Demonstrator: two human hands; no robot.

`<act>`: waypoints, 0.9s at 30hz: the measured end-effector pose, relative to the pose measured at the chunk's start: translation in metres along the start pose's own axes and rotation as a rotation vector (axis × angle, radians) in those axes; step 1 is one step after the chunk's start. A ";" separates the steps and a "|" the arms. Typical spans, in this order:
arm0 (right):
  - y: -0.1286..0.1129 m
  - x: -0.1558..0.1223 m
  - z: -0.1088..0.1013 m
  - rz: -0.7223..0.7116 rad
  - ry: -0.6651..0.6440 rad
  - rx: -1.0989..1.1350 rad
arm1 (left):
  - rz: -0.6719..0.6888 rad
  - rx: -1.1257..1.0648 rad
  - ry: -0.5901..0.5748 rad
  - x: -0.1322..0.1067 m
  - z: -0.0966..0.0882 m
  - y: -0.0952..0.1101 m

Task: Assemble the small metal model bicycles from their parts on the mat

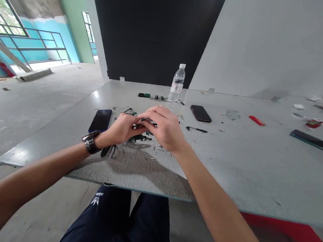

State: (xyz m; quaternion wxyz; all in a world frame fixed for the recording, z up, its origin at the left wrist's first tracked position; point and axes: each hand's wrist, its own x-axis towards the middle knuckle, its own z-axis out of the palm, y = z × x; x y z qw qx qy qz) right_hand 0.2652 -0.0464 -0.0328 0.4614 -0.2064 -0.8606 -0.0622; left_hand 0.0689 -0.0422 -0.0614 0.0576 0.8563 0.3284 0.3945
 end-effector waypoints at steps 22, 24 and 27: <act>0.007 -0.001 -0.004 0.061 -0.173 0.144 | -0.103 -0.045 -0.038 0.001 -0.009 0.002; 0.007 -0.001 -0.006 0.075 -0.211 0.160 | -0.092 -0.025 -0.054 0.000 -0.010 0.001; 0.005 0.000 -0.006 0.088 -0.232 0.167 | -0.077 0.015 -0.061 0.001 -0.009 0.001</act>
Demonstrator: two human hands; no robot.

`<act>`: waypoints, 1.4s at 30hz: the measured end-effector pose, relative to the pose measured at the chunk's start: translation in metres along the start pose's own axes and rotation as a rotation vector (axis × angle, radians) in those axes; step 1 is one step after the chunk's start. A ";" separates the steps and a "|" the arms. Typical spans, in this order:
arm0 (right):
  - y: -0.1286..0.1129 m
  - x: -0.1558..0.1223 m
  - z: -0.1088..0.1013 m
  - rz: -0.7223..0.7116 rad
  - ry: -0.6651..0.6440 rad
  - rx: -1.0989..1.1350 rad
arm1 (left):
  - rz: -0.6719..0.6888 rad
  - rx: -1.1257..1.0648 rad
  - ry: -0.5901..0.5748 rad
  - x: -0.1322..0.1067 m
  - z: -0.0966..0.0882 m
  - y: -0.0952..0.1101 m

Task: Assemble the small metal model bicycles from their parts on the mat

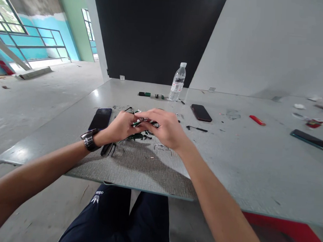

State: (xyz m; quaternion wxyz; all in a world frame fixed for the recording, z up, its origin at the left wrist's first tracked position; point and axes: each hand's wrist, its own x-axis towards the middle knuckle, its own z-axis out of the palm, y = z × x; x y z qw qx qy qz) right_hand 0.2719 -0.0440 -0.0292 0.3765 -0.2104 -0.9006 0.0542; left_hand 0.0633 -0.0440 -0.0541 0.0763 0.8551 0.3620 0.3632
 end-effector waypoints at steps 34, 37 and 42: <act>0.001 -0.003 -0.003 0.336 0.026 0.398 | 0.002 -0.185 0.088 0.000 -0.025 0.004; 0.001 -0.003 0.001 0.371 0.045 0.441 | -0.002 -0.177 0.090 0.001 -0.025 0.003; 0.000 -0.001 0.003 0.395 0.054 0.515 | -0.004 -0.170 0.099 0.000 -0.025 0.004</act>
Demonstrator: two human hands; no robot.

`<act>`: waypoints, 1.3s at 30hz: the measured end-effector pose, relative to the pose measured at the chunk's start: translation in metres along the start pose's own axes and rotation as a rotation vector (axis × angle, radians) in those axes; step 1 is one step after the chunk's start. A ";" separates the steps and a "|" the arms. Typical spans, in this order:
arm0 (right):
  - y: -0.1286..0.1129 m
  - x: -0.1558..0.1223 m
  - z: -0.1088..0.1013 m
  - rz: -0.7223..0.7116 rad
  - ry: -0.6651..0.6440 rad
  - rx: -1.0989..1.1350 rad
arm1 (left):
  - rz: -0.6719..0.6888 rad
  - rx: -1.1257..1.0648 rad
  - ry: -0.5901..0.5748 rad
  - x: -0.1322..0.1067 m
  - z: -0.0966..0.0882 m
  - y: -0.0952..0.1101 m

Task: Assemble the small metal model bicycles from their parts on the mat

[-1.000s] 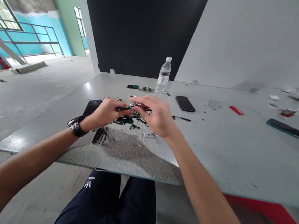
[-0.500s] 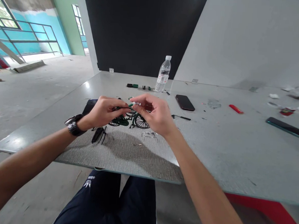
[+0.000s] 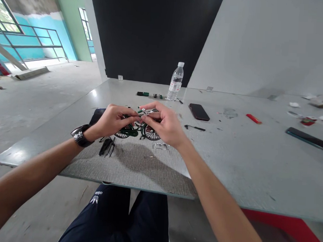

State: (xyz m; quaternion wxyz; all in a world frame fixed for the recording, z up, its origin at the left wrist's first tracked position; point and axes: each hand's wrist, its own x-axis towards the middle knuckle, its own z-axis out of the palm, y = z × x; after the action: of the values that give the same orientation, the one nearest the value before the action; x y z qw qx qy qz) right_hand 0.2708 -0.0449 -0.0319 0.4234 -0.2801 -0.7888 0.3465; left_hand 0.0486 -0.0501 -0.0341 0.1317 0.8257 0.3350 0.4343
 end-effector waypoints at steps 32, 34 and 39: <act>0.012 0.001 -0.024 -0.132 0.134 -0.331 | -0.011 0.057 0.220 -0.004 -0.007 -0.015; 0.012 0.001 -0.021 -0.240 0.178 -0.414 | -0.007 0.015 0.224 -0.005 -0.007 -0.014; 0.013 0.001 -0.019 -0.592 0.279 -0.715 | -0.053 -0.165 0.149 -0.005 -0.008 -0.013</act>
State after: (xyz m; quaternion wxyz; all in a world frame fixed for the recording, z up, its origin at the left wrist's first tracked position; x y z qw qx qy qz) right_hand 0.2885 -0.0305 -0.0336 0.4828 -0.2151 -0.8400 -0.1224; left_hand 0.0348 -0.0441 -0.0394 0.1855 0.7683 0.3287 0.5170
